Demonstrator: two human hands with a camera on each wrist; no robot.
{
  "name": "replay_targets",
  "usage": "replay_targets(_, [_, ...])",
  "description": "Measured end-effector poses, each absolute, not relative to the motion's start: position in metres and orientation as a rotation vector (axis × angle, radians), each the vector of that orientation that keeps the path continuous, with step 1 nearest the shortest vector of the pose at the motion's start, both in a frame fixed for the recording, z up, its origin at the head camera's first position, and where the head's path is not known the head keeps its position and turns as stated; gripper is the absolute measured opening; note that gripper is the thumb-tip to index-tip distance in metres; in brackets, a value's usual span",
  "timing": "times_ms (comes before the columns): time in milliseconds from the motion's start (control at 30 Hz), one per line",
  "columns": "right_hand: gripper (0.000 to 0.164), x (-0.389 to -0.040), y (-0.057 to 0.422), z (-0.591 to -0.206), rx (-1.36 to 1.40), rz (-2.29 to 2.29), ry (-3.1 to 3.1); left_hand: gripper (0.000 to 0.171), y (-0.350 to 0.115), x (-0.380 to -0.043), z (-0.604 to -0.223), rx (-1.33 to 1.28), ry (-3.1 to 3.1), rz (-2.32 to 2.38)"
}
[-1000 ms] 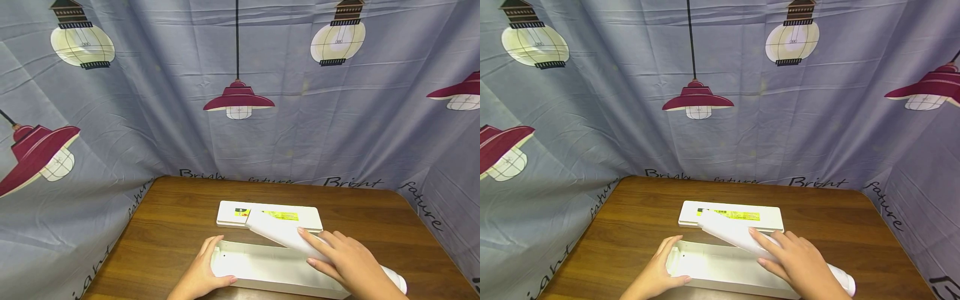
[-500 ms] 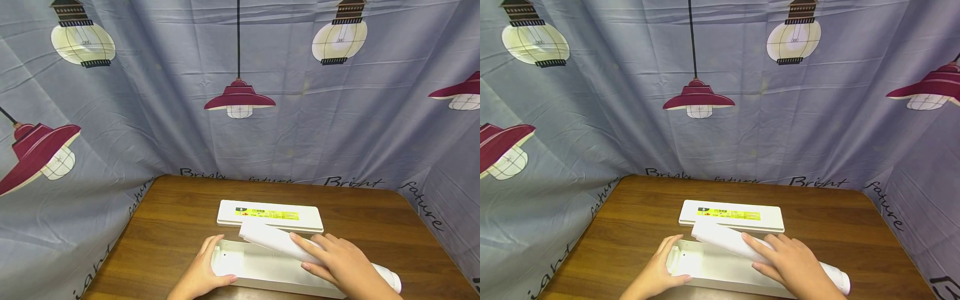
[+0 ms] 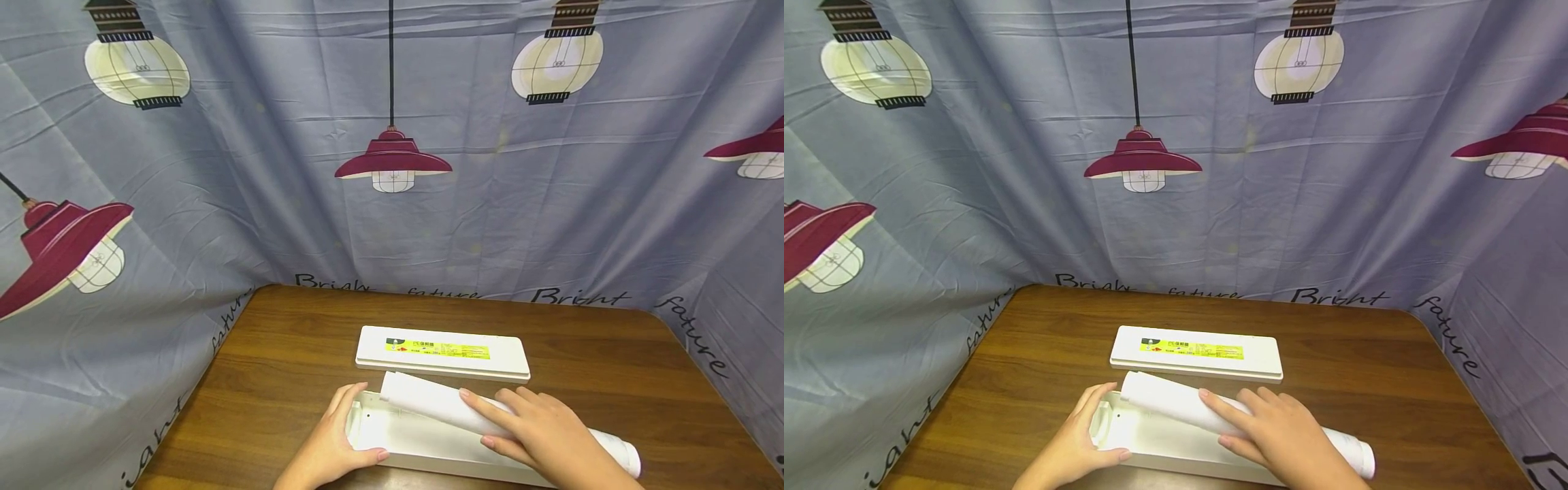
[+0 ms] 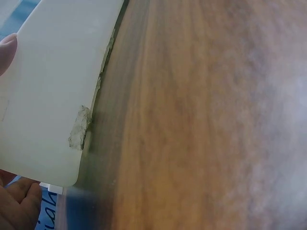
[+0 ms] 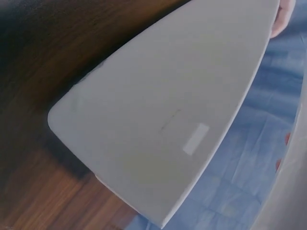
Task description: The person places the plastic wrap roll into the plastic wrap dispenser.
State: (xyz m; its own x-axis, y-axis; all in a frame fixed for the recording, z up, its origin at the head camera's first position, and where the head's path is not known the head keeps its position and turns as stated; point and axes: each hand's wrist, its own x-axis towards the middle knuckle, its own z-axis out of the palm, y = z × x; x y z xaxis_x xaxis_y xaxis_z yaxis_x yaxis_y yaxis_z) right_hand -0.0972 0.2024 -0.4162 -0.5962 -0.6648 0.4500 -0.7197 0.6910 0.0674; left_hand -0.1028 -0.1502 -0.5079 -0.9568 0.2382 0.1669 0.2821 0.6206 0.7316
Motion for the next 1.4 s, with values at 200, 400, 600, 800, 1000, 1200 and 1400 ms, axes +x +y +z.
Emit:
replay_targets(200, [0.062, -0.1, 0.199, -0.42, 1.108, 0.155, -2.429, 0.106, -0.151, -0.103, -0.507, -0.441, -2.803, -1.27])
replay_targets(400, [0.065, -0.101, 0.197, -0.424, 1.126, 0.16, -2.46, 0.105, -0.151, -0.103, -0.506, -0.439, -2.807, -1.272])
replay_targets(600, [0.065, -0.103, 0.193, -0.429, 1.142, 0.118, -2.457, 0.107, -0.15, -0.104, -0.507, -0.443, -2.788, -1.271])
replay_targets(800, [0.066, -0.103, 0.188, -0.43, 1.161, 0.091, -2.464, 0.108, -0.151, -0.104, -0.507, -0.451, -2.787, -1.286])
replay_targets(1000, [0.063, -0.106, 0.184, -0.432, 1.209, 0.058, -2.449, 0.108, -0.151, -0.103, -0.507, -0.448, -2.773, -1.307])
replay_targets(1200, [0.065, -0.107, 0.181, -0.434, 1.234, 0.052, -2.426, 0.107, -0.151, -0.104, -0.508, -0.45, -2.769, -1.287])
replay_targets(1400, [0.065, -0.107, 0.177, -0.436, 1.255, 0.05, -2.445, 0.106, -0.151, -0.105, -0.509, -0.462, -2.774, -1.286])
